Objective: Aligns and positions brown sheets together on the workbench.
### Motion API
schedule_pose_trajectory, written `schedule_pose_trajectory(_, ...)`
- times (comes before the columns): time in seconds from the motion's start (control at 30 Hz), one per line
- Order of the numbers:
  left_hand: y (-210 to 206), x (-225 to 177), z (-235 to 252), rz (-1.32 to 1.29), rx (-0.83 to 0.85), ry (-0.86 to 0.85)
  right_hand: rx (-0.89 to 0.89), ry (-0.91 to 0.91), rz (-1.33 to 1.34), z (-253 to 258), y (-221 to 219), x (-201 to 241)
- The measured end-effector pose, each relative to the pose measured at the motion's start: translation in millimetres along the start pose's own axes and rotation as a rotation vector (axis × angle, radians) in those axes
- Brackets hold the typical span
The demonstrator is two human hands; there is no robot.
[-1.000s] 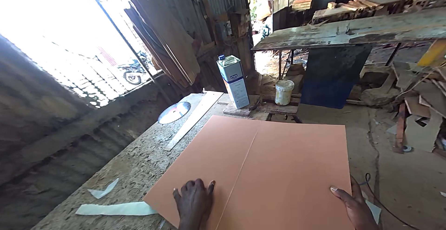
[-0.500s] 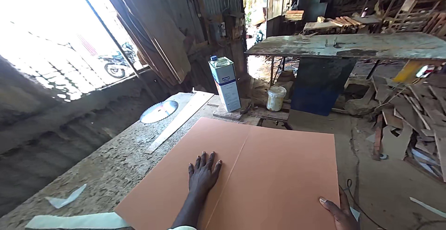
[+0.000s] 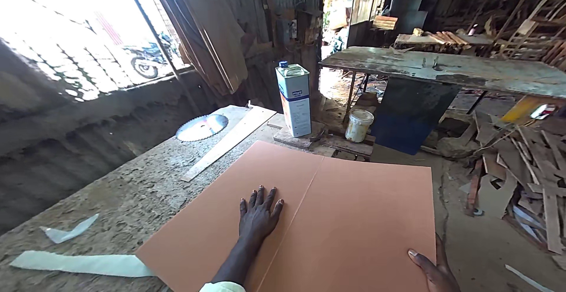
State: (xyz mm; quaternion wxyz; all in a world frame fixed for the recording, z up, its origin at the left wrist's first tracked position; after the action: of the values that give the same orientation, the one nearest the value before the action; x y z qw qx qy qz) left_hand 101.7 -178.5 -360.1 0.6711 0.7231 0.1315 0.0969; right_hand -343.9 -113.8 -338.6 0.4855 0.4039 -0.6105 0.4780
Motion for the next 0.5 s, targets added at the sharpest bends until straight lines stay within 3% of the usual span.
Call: schedule_pose_trajectory(0.5,-3,-2,-1,0.008,-0.021,0.003,0.097,0.125,-0.031,5,-33,48)
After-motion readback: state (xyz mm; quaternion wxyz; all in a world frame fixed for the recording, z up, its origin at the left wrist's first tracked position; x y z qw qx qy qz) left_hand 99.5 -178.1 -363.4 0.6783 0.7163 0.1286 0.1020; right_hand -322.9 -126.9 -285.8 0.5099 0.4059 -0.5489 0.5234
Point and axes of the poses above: each hand's wrist, its own z-axis towards the middle knuckle, its own y-axis out of the back of the hand, x = y × z, the point moved 2 cm from there along z, towards the middle knuckle, and after that the axes turned 9 degrees about z, right-handed, at the moved point
